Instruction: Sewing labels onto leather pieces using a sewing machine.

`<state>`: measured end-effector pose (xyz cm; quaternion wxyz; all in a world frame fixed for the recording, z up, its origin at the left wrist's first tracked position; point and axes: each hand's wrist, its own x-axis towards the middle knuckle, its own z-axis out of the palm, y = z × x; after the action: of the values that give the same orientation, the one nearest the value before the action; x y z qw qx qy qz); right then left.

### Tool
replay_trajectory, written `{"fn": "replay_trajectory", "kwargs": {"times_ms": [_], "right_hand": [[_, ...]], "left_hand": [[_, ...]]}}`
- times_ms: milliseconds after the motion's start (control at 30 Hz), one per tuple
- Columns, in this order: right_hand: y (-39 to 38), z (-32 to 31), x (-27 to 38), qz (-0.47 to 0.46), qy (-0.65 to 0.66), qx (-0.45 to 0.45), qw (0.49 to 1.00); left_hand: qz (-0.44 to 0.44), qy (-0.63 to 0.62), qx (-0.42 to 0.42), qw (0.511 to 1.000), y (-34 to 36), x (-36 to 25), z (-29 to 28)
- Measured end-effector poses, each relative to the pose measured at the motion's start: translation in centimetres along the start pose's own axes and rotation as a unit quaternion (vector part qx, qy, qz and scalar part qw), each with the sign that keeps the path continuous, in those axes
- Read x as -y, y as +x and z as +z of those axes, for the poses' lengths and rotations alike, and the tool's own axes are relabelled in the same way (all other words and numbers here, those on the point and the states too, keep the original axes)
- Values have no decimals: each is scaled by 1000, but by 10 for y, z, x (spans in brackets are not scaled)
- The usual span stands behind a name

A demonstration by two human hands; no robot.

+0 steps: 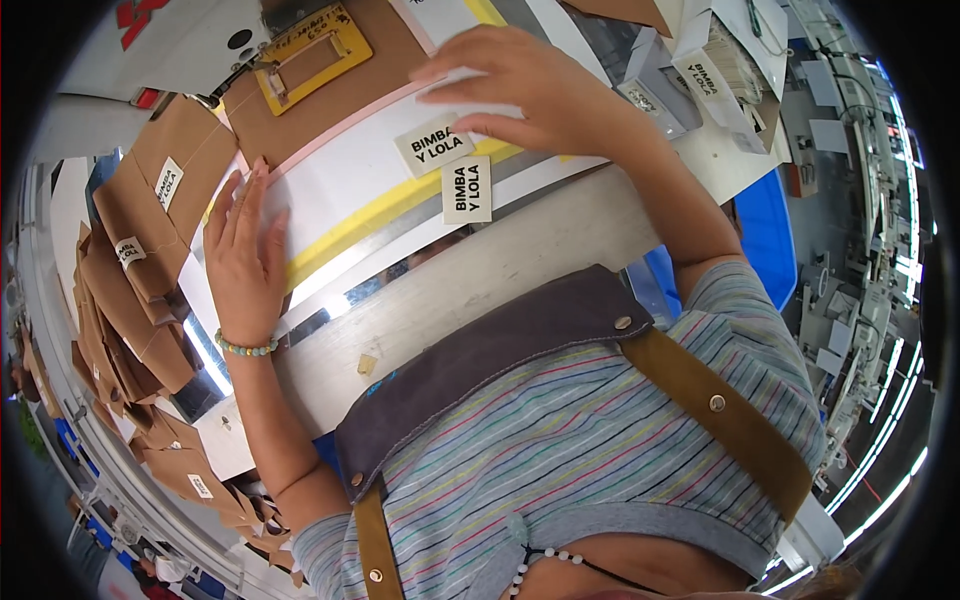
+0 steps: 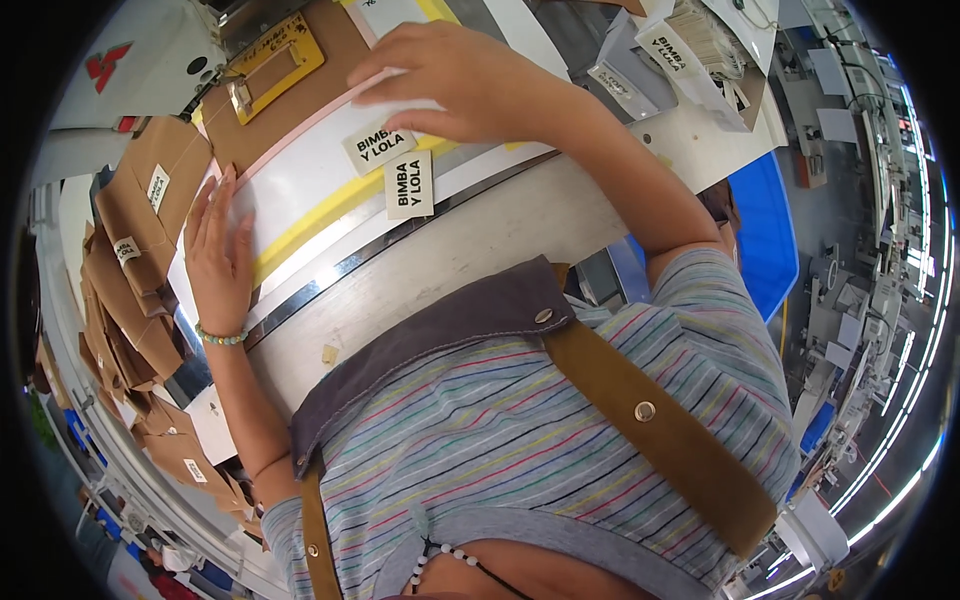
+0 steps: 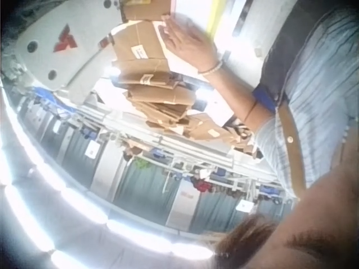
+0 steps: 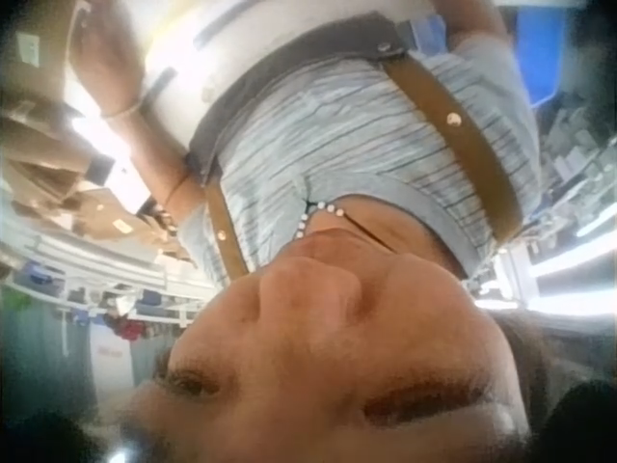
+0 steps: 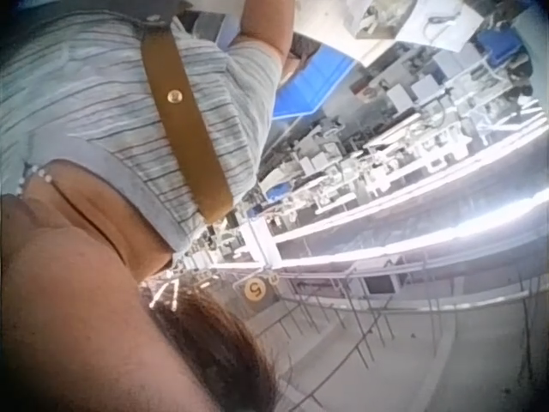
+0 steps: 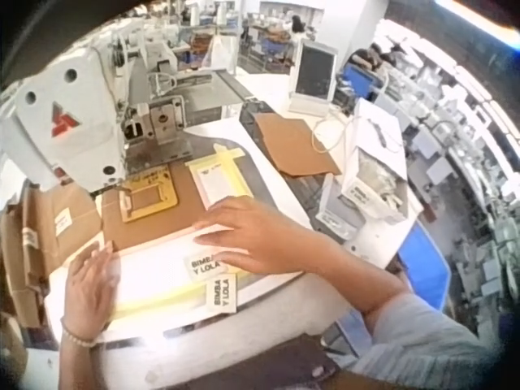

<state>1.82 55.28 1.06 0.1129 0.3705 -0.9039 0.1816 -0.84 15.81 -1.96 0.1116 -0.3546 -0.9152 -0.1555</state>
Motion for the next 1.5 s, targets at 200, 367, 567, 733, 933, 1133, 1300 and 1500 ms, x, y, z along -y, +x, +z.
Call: {"fn": "replay_trajectory", "kwargs": {"times_ms": [200, 367, 567, 733, 933, 1133, 1300, 1500], "right_hand": [[7, -2, 50, 11, 175, 137, 975], [16, 2, 48, 37, 190, 201, 960], [43, -24, 44, -15, 401, 156, 903], [75, -18, -11, 212, 337, 35, 916], [135, 30, -67, 238, 186, -11, 953], [179, 52, -51, 238, 127, -6, 963], [184, 58, -50, 261, 111, -5, 959], [181, 66, -54, 228, 125, -10, 965]], "left_hand": [[2, 1, -12, 1000, 0, -3, -1], [11, -3, -14, 1000, 1, 0, 3], [12, -32, -19, 999, 0, 0, -3], [19, -32, 39, 999, 9, -8, -35], [44, -43, 58, 996, 27, -4, -40], [82, -74, 54, 992, 56, -13, -27], [98, -65, 21, 993, 73, -6, -9], [105, -49, -2, 993, 86, 3, 0]]}}
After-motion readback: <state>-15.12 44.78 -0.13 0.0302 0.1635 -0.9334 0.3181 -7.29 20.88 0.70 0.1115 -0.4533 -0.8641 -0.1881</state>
